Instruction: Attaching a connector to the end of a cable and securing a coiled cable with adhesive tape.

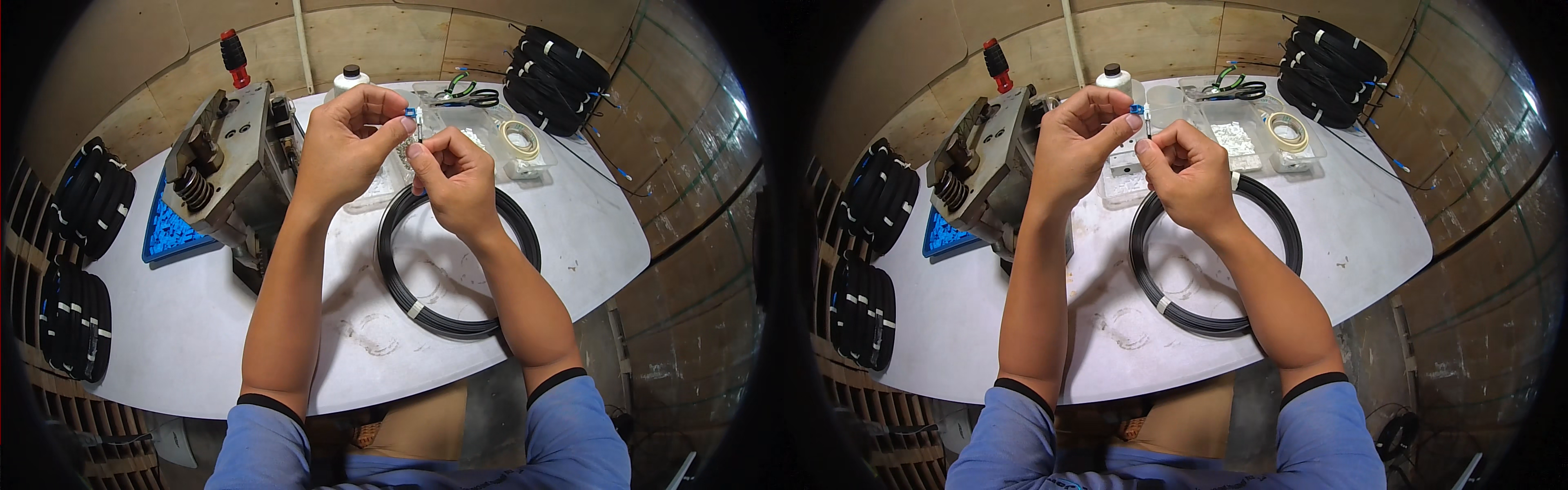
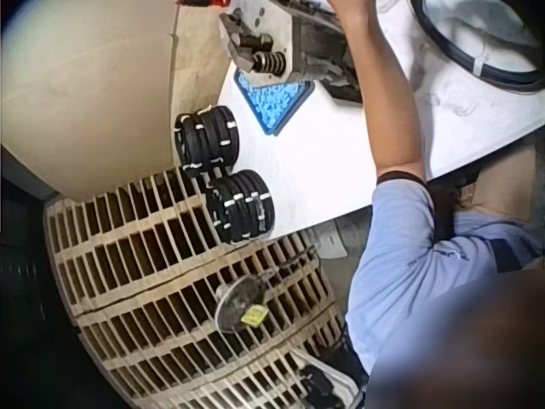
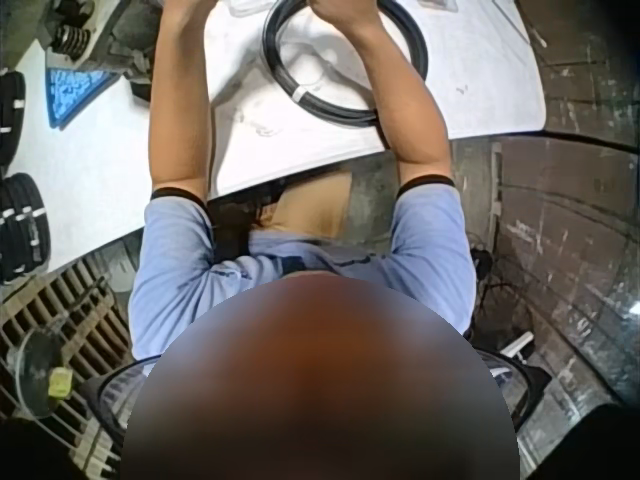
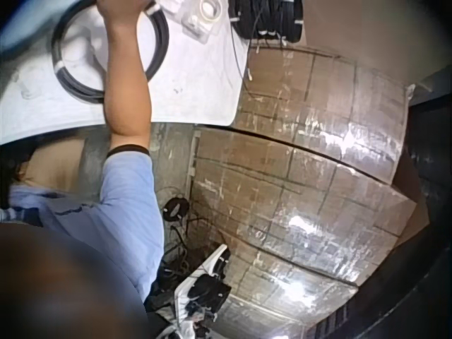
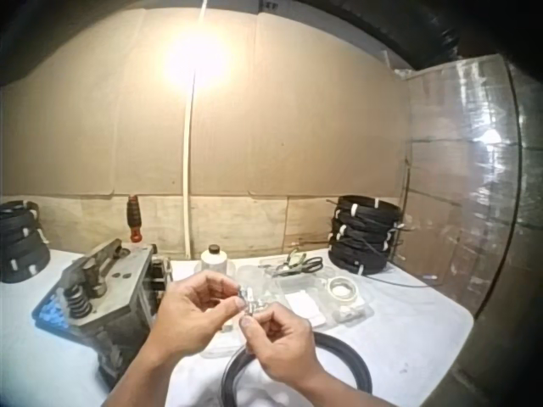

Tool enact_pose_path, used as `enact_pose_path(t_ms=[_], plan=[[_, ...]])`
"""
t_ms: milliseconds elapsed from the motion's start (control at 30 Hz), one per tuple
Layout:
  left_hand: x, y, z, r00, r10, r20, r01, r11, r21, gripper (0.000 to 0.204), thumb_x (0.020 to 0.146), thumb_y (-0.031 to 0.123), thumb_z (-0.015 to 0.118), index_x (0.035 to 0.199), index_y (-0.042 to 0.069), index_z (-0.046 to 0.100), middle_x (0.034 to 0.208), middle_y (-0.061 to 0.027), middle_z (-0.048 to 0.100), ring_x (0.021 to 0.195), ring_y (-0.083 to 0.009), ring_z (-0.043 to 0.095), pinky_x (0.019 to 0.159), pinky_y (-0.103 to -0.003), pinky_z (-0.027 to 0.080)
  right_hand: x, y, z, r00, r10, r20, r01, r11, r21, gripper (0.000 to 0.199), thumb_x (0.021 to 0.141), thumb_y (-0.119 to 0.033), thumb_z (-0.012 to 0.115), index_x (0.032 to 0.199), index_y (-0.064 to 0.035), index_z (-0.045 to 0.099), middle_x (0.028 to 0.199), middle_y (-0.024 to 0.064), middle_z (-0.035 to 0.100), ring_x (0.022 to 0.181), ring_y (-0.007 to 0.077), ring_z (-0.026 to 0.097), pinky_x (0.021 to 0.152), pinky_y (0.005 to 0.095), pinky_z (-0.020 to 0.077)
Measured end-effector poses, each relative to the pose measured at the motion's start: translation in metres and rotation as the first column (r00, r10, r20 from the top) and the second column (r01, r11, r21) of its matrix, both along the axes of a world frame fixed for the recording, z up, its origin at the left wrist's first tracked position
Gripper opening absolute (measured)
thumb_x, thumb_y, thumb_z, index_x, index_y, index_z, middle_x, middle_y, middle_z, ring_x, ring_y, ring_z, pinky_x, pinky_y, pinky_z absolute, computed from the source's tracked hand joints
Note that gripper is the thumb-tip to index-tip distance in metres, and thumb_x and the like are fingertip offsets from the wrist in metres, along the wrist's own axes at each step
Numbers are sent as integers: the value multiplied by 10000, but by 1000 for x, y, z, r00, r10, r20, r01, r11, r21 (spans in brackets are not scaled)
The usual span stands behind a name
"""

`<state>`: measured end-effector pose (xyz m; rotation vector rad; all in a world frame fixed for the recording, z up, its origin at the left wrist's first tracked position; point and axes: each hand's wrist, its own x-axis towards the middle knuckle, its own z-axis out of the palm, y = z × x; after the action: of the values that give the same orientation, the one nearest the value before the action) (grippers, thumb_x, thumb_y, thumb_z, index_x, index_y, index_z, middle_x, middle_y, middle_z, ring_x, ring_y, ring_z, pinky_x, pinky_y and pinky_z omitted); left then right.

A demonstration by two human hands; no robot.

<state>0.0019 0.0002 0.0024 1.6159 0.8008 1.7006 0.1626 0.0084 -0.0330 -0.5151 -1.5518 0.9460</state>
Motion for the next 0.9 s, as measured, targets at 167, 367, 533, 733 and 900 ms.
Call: enact_pose_path(t_ms=[167, 367, 533, 733, 900], plan=[[1, 0, 0, 1000, 19, -20, -19, 1000, 21, 166, 860, 56, 754, 1002, -3, 691, 891, -59, 712, 796, -98, 655, 728, -249, 546, 0, 0, 0, 1000, -6, 9, 6, 1000, 1, 176, 951, -110, 682, 824, -40, 583, 630, -11, 605, 542, 31, 534, 497, 208, 411], [1, 1, 0, 998, 48, 28, -46, 997, -55, 206, 875, 113, 755, 1028, -2, 678, 880, -63, 708, 805, -99, 646, 697, -237, 510, -1, 0, -1, 1000, -15, 13, 15, 1000, -2, 180, 951, -107, 683, 819, -39, 581, 623, -14, 601, 542, 26, 527, 500, 205, 408], [0, -4, 5, 996, -21, 81, 31, 992, -122, 196, 935, 164, 700, 1048, 4, 683, 867, -57, 705, 815, -111, 633, 773, -263, 520, -1, 0, -1, 1000, -10, 1, 10, 1000, 4, 170, 949, -104, 685, 823, -34, 595, 633, -14, 606, 554, 23, 530, 503, 200, 408], [-3, -1, 5, 987, -74, 139, 100, 978, -183, 249, 942, 140, 672, 1138, -10, 703, 900, -69, 715, 842, -118, 652, 797, -259, 524, -1, 0, -1, 1000, -16, -9, 16, 1000, 8, 154, 949, -100, 683, 835, -29, 607, 650, -14, 612, 563, 21, 527, 506, 202, 407], [-3, -5, 6, 987, -103, 121, 124, 976, -178, 260, 930, 101, 671, 1151, -33, 693, 909, -74, 716, 854, -114, 656, 791, -256, 526, 0, 1, -1, 1000, -14, 6, 14, 1000, 1, 154, 951, -99, 682, 838, -27, 605, 650, -18, 608, 563, 18, 518, 509, 202, 406]])
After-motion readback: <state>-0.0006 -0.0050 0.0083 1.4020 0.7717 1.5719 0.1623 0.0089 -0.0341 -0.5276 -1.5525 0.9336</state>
